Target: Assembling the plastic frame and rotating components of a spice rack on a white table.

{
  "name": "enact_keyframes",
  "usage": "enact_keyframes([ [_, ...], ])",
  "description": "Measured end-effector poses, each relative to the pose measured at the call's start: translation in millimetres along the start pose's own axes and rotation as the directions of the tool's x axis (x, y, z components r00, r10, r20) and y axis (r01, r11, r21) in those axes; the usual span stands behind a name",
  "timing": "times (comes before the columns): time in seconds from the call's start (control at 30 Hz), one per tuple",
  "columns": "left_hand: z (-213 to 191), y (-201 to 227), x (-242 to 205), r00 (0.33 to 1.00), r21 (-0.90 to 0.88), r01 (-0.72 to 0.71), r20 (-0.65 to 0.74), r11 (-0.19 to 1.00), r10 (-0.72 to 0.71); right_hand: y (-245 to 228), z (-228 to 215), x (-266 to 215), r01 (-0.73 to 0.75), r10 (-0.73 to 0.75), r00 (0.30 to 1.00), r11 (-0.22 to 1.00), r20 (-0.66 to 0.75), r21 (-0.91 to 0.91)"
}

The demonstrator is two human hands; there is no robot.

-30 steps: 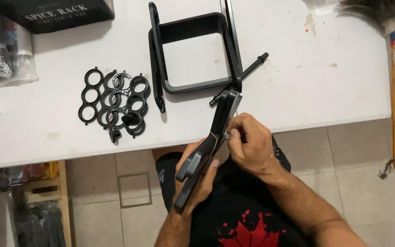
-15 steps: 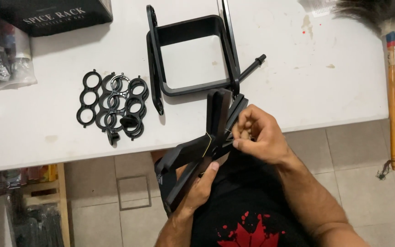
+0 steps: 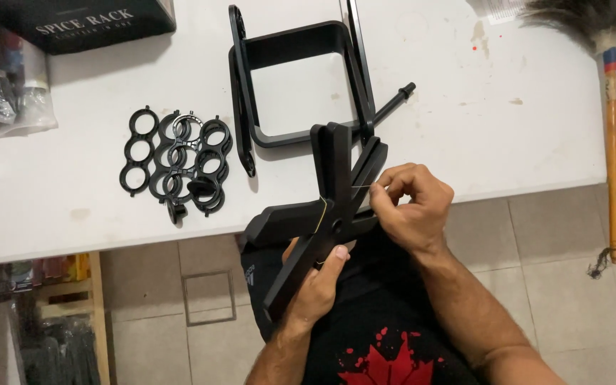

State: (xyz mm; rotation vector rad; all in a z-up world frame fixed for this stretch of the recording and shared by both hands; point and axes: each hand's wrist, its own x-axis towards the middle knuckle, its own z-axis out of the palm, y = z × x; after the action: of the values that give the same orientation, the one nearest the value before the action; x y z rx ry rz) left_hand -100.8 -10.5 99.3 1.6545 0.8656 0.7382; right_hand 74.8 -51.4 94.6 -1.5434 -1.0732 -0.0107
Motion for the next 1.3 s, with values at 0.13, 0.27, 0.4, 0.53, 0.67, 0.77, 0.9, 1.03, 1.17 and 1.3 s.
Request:
enact_keyframes([
  [0.13, -0.2, 19.4, 2.7, 0.995, -0.06, -0.052, 0.087, 0.997, 0.057, 6.3, 0.1, 4.2, 0.135, -0.137, 0.991, 0.972, 0.001, -0.19],
  [0.27, 10.2, -4.2, -7.1, 0.996, 0.09, -0.084, -0.005, 0.992, 0.085, 12.6, -8.1, 11.1, 0.114, -0.097, 0.992, 0.966, 0.082, -0.232],
  [0.4, 4.6, -5.0, -1.7, 0.986, 0.012, -0.163, 0.044, 0.987, 0.163, 20.0, -18.3, 16.8, 0.012, 0.042, 0.978, 0.965, 0.204, -0.26],
  [0.53, -7.0, 6.2, 6.1, 0.993, -0.161, 0.046, 0.115, 0.986, -0.028, 31.8, -30.9, 14.9, -0.025, 0.083, 0.97, 0.969, 0.228, -0.247],
  [0.67, -19.1, 8.2, 13.9, 0.968, -0.116, 0.147, 0.22, 0.982, -0.119, 30.9, -37.2, 18.5, -0.017, 0.072, 0.968, 0.975, 0.239, -0.221],
  [0.77, -22.0, -2.2, 12.8, 0.975, -0.139, 0.112, 0.207, 0.984, -0.082, 29.4, -41.1, 20.8, 0.025, 0.034, 0.963, 0.976, 0.267, -0.215],
  [0.9, -25.5, -0.5, 14.6, 0.971, -0.116, 0.122, 0.221, 0.986, -0.094, 31.4, -45.9, 22.6, 0.046, 0.016, 0.956, 0.978, 0.293, -0.202],
  [1.03, -25.7, 0.3, 16.5, 0.972, -0.199, 0.062, 0.236, 0.978, -0.014, 32.8, -48.1, 23.3, 0.029, 0.023, 0.954, 0.985, 0.297, -0.17],
  [1.17, -23.7, -34.8, 7.8, 0.907, -0.186, 0.296, 0.362, 0.937, -0.215, 36.5, -49.9, 25.0, 0.047, -0.007, 0.951, 0.991, 0.309, -0.122],
  [1.3, -25.9, -36.5, 11.2, 0.909, -0.249, 0.365, 0.306, 0.897, -0.285, 43.2, -52.5, 26.6, -0.153, 0.12, 0.96, 0.981, 0.254, 0.117],
])
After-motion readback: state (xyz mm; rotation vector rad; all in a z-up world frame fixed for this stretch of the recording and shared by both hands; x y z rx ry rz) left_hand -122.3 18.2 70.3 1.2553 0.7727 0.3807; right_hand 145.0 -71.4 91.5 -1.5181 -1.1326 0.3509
